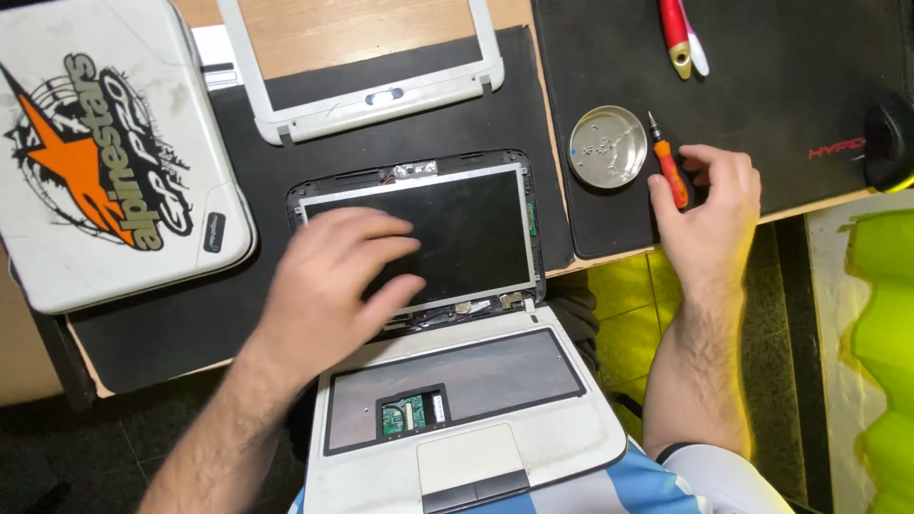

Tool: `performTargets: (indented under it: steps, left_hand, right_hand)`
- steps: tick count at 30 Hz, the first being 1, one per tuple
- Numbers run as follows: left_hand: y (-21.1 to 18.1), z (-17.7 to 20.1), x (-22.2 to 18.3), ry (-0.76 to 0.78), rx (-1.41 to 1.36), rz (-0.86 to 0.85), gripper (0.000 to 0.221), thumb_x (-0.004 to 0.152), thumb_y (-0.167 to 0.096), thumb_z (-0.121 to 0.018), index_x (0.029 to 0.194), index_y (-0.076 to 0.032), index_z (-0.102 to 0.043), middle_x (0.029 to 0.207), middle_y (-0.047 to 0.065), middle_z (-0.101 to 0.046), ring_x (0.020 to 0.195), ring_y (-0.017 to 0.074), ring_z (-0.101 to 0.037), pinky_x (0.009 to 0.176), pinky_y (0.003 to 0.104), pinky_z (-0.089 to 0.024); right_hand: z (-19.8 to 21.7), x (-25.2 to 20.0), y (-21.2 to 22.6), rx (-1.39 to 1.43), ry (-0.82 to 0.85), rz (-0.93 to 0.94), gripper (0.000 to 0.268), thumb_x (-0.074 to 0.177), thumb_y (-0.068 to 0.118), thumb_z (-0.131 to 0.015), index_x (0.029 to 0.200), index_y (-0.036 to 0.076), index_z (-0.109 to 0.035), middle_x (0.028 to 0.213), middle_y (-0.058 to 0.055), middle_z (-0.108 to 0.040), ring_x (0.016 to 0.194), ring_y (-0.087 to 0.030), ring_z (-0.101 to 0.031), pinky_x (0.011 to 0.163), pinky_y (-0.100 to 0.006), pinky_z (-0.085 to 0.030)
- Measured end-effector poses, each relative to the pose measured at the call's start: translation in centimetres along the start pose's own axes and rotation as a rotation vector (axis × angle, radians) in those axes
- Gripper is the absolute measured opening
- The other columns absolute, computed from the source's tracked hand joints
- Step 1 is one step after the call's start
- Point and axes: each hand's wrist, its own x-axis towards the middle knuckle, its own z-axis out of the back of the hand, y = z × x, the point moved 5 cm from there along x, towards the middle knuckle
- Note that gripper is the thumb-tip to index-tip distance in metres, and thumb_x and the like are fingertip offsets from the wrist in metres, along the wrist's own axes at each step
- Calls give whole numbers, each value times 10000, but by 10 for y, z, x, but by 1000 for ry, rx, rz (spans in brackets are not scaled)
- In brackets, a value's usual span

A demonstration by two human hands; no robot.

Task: Reassembling a laptop screen unit by connecting internal ribbon cables and securing the LCD panel with screws.

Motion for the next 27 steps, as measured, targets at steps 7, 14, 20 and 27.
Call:
performTargets:
  steps: [7,14,20,27]
  left_hand:
    - [-8,-65,77,169,114,-326,487,985,-357,-1051,1319,-94,-814,1513,128,-776,1420,371,-702,1178,540,-580]
    - [14,-99,89,106,297,-340,563,995,-517,-1039,1326,-107,-840,1496,103,-795,1353,342,-727,1056,492,-593]
    - [30,-101,85,147,147,-239,363,1132,-388,-895,1390,-140,-832,1592,109,-739,1443,385,-672,1156,599,-536]
    - [39,-109,77,240,151,-97,210,1177,-262,-782,1382,-244,-825,1518,28,-671,1415,272,-632,1271,538,-507]
  right_hand:
    - [4,9,-18,244,-218,-21,135,1199,-129,-848,1314,-61,-865,1273,-207,-791,1183,-331,-741,1042,-444,-589]
    - [-36,25,-61,1334,-412,-352,212,1167,37,-902,1328,91,-774,1225,-111,-764,948,-145,-736,861,-253,-677]
    - [-43,38,-13,1035,-339,-180,363,1321,401,-697,1378,99,-504,1129,-277,-767,858,-279,-724,777,-358,-643]
    - [-51,38,-4,868,-283,21,321,1350,251,-725,1442,-1,-548,1054,-312,-802,804,-286,-806,809,-347,-676]
